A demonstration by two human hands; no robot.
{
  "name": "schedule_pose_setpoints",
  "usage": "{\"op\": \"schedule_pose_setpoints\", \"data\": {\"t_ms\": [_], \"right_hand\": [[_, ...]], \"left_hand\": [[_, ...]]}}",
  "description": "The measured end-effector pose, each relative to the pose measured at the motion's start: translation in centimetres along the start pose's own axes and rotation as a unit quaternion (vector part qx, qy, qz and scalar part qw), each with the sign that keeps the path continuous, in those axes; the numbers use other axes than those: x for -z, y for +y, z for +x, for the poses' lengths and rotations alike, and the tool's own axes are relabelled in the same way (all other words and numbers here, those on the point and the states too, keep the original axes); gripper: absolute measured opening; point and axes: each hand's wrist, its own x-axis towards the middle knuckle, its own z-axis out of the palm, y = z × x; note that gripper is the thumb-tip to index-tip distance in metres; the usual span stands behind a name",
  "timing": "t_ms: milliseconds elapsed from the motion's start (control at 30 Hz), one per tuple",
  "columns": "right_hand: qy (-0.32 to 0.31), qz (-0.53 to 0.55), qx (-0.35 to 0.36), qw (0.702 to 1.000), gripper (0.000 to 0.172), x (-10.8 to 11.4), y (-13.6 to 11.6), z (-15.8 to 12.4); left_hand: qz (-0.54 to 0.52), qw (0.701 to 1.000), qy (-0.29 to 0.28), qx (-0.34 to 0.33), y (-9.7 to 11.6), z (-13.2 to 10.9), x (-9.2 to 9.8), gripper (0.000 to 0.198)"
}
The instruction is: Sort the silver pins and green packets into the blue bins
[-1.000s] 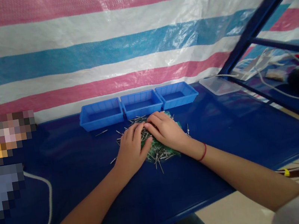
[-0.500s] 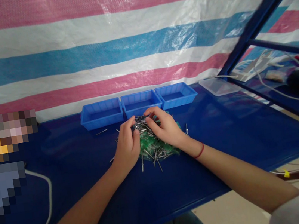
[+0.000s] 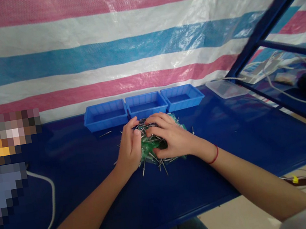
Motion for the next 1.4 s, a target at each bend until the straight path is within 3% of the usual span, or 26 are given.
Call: {"op": "schedule_pose_setpoints", "data": {"t_ms": [400, 600, 900, 1133, 1400], "right_hand": [[-0.017, 0.019, 0.012, 1.0, 0.035, 0.4, -0.1, 0.1], [-0.031, 0.018, 0.023, 0.999, 0.021, 1.3, -0.1, 0.2], [0.011, -0.02, 0.06, 0.998, 0.002, 1.4, 0.2, 0.0], [0.038, -0.038, 0.072, 0.996, 0.015, 1.7, -0.2, 0.1], [0.071, 0.018, 0.025, 0.997, 0.009, 1.9, -0.4, 0.0]], "left_hand": [[0.02, 1.0, -0.011, -0.005, 0.1, 0.1, 0.1, 0.043], [0.022, 1.0, -0.017, -0.001, 0.3, 0.1, 0.1, 0.041], [0.023, 0.999, -0.023, -0.001, 0.4, 0.2, 0.2, 0.04], [0.025, 0.999, -0.024, 0.001, 0.4, 0.1, 0.2, 0.039], [0.026, 0.999, -0.025, 0.003, 0.2, 0.1, 0.2, 0.037]]}}
